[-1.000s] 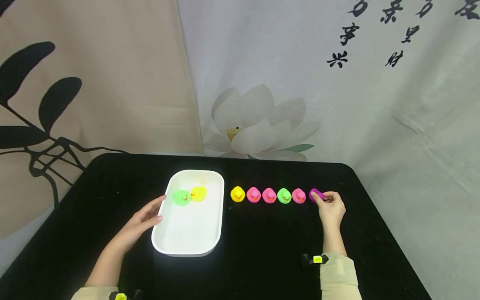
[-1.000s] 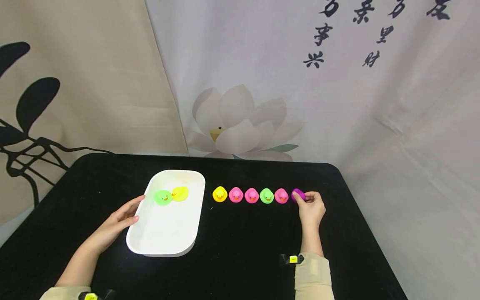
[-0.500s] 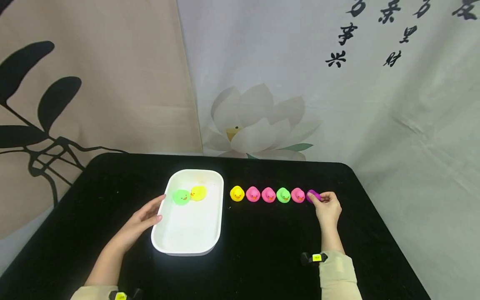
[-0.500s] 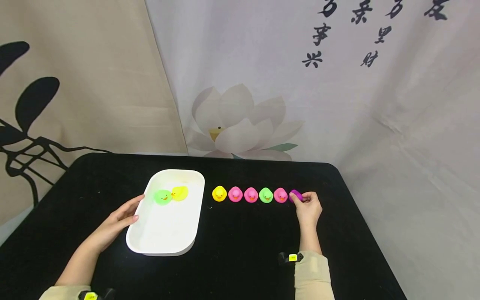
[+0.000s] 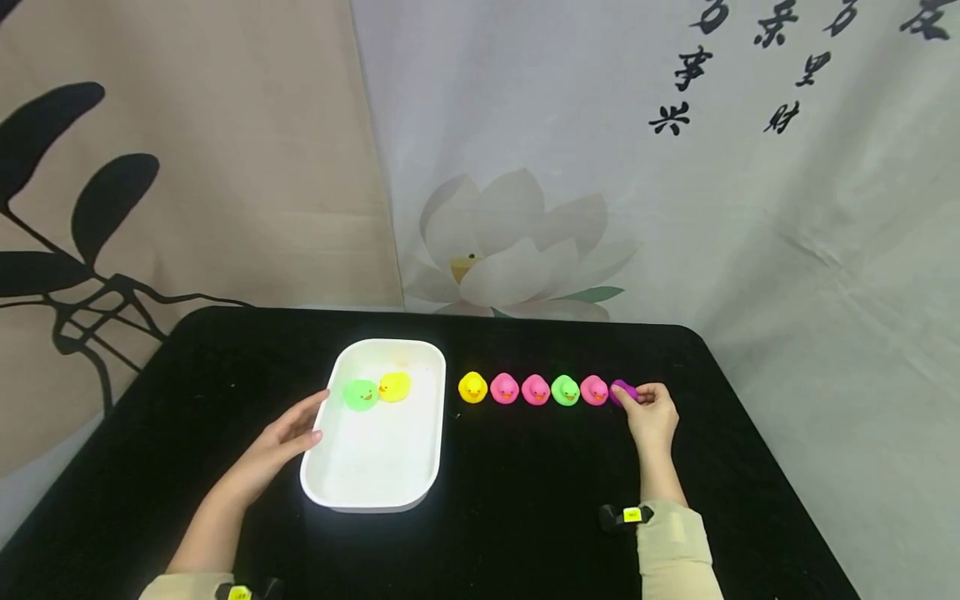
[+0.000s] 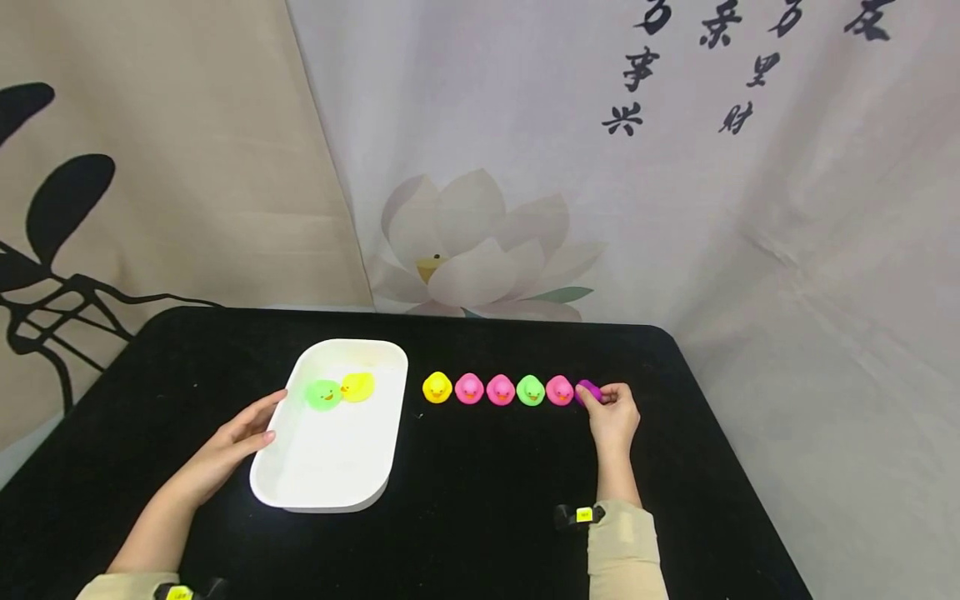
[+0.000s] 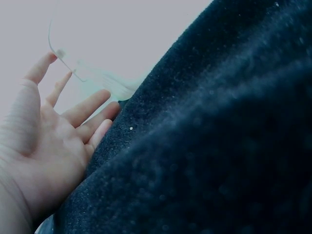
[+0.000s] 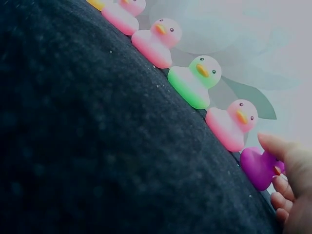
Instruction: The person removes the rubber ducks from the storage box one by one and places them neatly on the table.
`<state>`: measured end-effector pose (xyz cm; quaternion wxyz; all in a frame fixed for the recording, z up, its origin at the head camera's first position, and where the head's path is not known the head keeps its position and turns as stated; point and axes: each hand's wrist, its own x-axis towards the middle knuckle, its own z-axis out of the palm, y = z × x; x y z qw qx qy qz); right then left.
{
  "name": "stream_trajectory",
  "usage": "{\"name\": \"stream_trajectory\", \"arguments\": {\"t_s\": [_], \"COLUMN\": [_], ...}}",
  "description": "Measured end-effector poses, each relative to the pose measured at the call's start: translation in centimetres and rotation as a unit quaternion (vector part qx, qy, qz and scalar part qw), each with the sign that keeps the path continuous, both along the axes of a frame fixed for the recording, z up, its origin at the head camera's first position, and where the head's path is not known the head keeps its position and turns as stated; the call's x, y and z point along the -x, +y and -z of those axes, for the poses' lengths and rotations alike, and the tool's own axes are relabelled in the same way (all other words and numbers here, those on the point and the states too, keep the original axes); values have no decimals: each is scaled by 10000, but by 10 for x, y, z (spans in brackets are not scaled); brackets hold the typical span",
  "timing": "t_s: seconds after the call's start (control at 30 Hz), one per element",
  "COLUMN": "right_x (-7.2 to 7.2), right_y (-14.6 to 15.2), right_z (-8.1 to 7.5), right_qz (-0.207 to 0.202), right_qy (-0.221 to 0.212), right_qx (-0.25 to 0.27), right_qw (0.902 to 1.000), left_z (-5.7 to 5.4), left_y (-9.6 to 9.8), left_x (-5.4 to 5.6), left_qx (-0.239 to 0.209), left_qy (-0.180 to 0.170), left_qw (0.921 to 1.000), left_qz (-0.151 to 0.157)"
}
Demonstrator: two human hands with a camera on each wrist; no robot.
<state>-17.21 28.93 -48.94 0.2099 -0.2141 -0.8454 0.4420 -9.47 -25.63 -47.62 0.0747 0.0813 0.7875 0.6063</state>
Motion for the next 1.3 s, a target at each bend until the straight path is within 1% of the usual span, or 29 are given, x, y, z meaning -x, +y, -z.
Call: {"name": "stream_trajectory", "arguments": {"t_s": [0.2,0.33,0.43,0.6,0.7,1.03,1.2,1.3], "right_x": [1,0,0,1,0,-9,-13,-17], "right_y": [-1,-1,-1,-3,-6,-28,-42,-51], "right_z": [-2,-5,-8,-16,-23,-59,-73,-80], "right_qz": [14,92,208,449,508,351,127,-81], "right_qy": [-63,-23,196,610,836,1500,1827,1932], "right_qx": [-47,-65,-30,229,371,706,872,939], "right_qw": [10000,9999,9996,9969,9945,9855,9792,9766], "left_z": [-1,0,0,0,0,0,0,1], "left_y": [1,1,1,1,2,1,0,0], "left_x": [-1,-1,0,0,0,0,0,1], "left_qx": [-1,-22,-33,-34,-34,-19,-37,-57], "left_qy": [-40,-47,-44,-47,-35,4,8,39], "left_qw": [10000,10000,10000,10000,10000,10000,10000,10000], "left_qz": [-42,-44,-43,-40,-37,-12,4,22]}}
